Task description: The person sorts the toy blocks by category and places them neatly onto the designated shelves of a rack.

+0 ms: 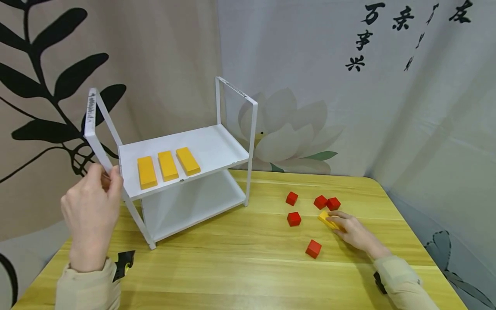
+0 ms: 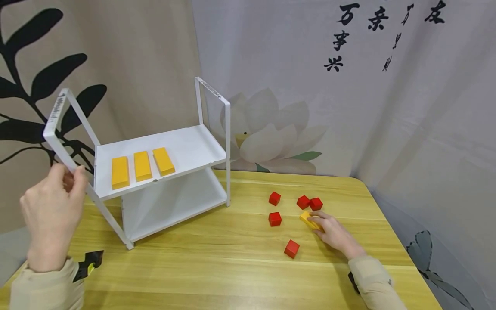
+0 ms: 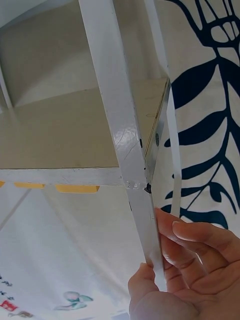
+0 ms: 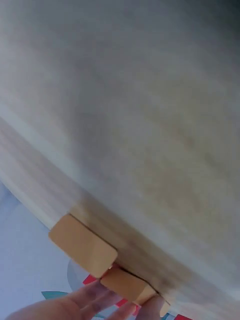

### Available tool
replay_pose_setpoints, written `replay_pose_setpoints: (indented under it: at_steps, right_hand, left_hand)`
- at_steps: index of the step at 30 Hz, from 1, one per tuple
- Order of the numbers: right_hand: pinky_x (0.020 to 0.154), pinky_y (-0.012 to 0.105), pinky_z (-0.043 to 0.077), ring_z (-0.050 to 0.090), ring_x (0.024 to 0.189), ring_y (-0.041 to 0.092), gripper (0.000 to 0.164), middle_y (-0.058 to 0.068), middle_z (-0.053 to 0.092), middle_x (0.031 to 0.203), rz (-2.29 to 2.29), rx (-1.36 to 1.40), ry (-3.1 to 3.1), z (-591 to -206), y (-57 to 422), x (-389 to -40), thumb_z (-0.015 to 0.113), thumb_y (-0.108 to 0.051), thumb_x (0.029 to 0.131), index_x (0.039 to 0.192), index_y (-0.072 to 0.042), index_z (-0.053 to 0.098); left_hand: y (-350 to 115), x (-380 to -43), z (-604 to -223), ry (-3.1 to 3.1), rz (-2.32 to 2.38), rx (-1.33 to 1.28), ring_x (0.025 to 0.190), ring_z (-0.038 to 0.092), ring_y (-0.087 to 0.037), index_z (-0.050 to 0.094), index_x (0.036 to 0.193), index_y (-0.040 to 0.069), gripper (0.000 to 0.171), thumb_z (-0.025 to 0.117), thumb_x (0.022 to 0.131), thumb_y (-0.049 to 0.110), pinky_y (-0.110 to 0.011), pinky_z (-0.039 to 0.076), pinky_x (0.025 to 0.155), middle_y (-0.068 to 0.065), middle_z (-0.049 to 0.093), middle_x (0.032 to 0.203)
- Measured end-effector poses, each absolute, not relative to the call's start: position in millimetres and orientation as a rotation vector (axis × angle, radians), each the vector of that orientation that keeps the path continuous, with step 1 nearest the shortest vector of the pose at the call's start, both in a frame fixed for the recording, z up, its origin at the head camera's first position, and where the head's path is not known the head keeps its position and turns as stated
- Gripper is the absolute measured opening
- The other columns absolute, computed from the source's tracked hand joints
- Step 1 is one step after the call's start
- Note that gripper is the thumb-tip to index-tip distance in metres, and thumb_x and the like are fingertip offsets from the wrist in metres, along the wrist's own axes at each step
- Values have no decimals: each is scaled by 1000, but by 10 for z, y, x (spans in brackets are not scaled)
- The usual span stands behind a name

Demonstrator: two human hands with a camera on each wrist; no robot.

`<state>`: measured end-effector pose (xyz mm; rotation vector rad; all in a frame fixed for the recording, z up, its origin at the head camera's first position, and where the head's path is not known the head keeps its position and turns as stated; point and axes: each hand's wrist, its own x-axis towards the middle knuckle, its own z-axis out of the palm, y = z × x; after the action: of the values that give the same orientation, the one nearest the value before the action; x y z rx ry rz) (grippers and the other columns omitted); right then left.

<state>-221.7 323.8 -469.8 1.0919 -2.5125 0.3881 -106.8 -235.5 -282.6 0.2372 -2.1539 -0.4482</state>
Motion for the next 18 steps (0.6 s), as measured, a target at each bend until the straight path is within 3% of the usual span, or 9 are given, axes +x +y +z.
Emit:
replay_pose_setpoints:
  at_steps: [11, 14, 18]
  right_hand:
    - [74, 40, 56, 65, 100, 35, 43, 20, 66, 113, 440, 1000, -2512, -4624, 3179, -2195, 74, 12, 66, 108, 4, 68]
    - [75, 25, 53, 65, 99, 32, 44, 17, 66, 114, 451, 982, -2478, -4582, 3150, -2197, 74, 12, 65, 108, 2, 68]
    - [78, 3, 40, 66, 95, 30, 44, 16, 67, 110, 461, 996, -2400, -4517, 3086, -2211, 76, 12, 63, 106, 2, 69]
  left_hand:
    - [-2358, -1069, -2830, -2145, -450, 234, 39, 36, -25, 56, 82, -7, 33, 51, 96, 22, -27, 21, 42, -23, 57, 59]
    - [-2357, -1068, -2830, -2151, -450, 236, 40, 36, -24, 56, 82, -8, 33, 51, 96, 22, -27, 21, 42, -24, 57, 60]
    - [-2358, -1070, -2831, -2152, -444, 234, 40, 36, -25, 56, 82, -7, 32, 51, 96, 22, -26, 21, 42, -23, 56, 59]
